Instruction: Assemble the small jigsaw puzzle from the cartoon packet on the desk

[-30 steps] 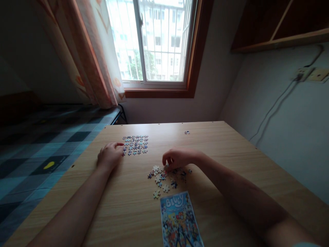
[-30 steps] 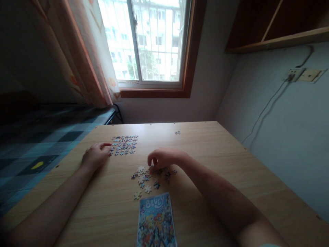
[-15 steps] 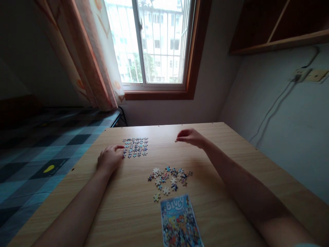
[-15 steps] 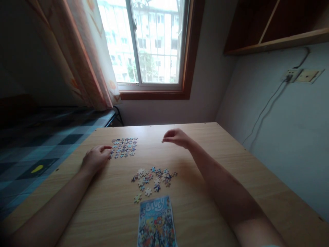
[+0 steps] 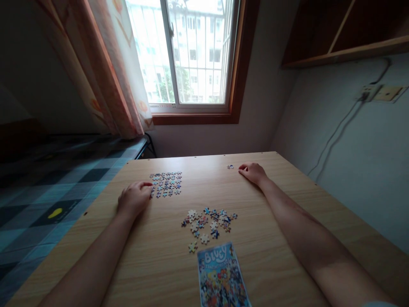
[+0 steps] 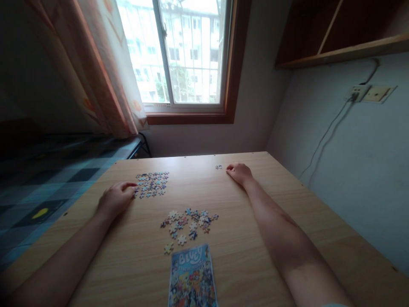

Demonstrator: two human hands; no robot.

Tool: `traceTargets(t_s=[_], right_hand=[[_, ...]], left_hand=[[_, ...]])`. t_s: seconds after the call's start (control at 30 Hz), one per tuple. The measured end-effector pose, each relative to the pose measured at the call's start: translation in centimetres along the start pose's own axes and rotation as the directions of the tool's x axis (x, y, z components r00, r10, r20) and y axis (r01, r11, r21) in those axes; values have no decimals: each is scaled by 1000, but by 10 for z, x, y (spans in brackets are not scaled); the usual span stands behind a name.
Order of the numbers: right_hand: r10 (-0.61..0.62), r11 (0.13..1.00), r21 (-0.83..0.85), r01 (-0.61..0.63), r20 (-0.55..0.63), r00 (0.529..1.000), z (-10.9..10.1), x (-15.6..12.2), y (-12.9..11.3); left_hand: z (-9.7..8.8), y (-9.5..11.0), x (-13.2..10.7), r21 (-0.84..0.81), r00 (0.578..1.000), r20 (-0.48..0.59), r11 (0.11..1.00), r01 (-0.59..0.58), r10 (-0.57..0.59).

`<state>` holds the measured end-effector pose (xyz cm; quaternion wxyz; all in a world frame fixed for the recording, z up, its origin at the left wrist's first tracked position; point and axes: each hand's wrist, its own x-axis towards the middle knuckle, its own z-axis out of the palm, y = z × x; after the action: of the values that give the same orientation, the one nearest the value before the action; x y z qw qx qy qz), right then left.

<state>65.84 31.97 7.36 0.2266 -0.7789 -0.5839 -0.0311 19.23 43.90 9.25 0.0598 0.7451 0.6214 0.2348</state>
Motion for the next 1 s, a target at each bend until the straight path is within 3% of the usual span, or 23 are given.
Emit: traceTargets(t_s=[0.4,1.0], right_hand=[[-35,998,-53,36,18,999,13,4,8],[-47,994,-93,53,70,996,18,5,2]], left_hand=[[-1,3,0,19,1000,12,1000,7,-7],[0,3,-1,27,1000,10,1000,6,-6]])
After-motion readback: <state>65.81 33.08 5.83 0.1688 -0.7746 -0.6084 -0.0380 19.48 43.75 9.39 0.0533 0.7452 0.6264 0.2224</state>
